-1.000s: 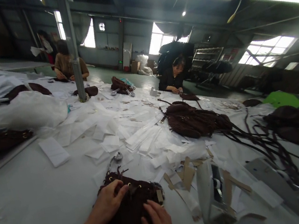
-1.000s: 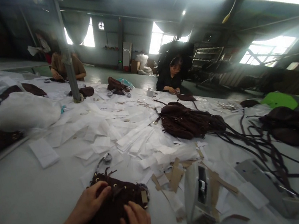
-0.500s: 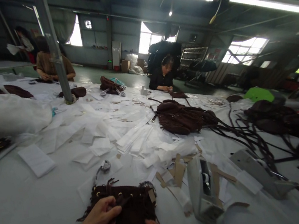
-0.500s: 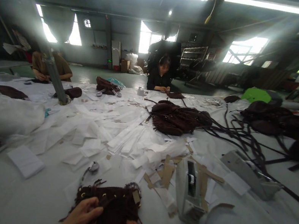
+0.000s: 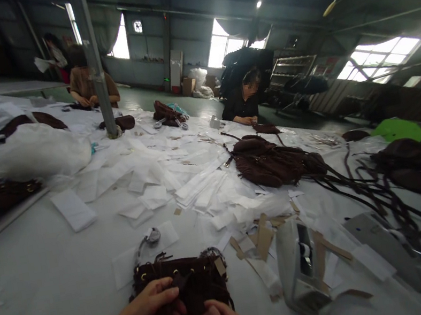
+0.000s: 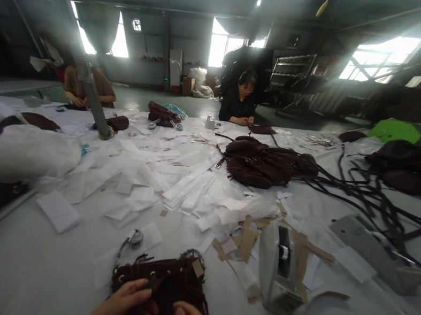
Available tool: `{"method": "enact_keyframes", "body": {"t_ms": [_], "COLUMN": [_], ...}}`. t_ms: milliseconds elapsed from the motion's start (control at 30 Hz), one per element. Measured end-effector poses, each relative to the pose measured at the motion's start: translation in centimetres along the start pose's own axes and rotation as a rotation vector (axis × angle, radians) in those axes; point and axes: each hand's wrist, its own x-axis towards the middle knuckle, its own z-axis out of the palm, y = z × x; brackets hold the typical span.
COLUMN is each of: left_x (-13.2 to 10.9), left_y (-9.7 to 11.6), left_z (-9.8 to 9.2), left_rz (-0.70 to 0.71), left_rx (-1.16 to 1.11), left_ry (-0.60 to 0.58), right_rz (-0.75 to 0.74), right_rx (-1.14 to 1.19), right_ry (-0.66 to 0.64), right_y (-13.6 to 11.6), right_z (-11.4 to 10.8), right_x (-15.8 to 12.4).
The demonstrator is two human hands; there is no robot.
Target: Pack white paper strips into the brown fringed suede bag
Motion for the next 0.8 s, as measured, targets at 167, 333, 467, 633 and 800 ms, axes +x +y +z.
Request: {"method": "enact_keyframes", "body": {"t_ms": [167,333,467,633,800], "left_x": [-0.5,-0.9,0.2,1.9,2.1], "left_y": [0.0,0.5,0.5,1.0,1.8], "left_z": [0.5,0.3,0.3,0.7,1.0], "left_rz": [0.04,0.027,-0.032,-0.015,0.029], "left_rx": [-0.119,-0.027,-0.068,0.007,-0.033], "left_ry": [-0.081,-0.09,0.007,0.045,0.11], "right_rz": [0.38,0.386,0.338,0.258,0.293], "right_rx": [0.252,0.205,0.175,0.086,0.117], "right_ry": [-0.315,-0.372,-0.37,-0.364,-0.378], "right_y": [-2.5,-3.7,-3.4,-2.4,-2.0], "right_z": [3.9,4.0,3.8,4.0,4.1], "right_x": [1.3,2.2,1.8,1.4,1.5]}}
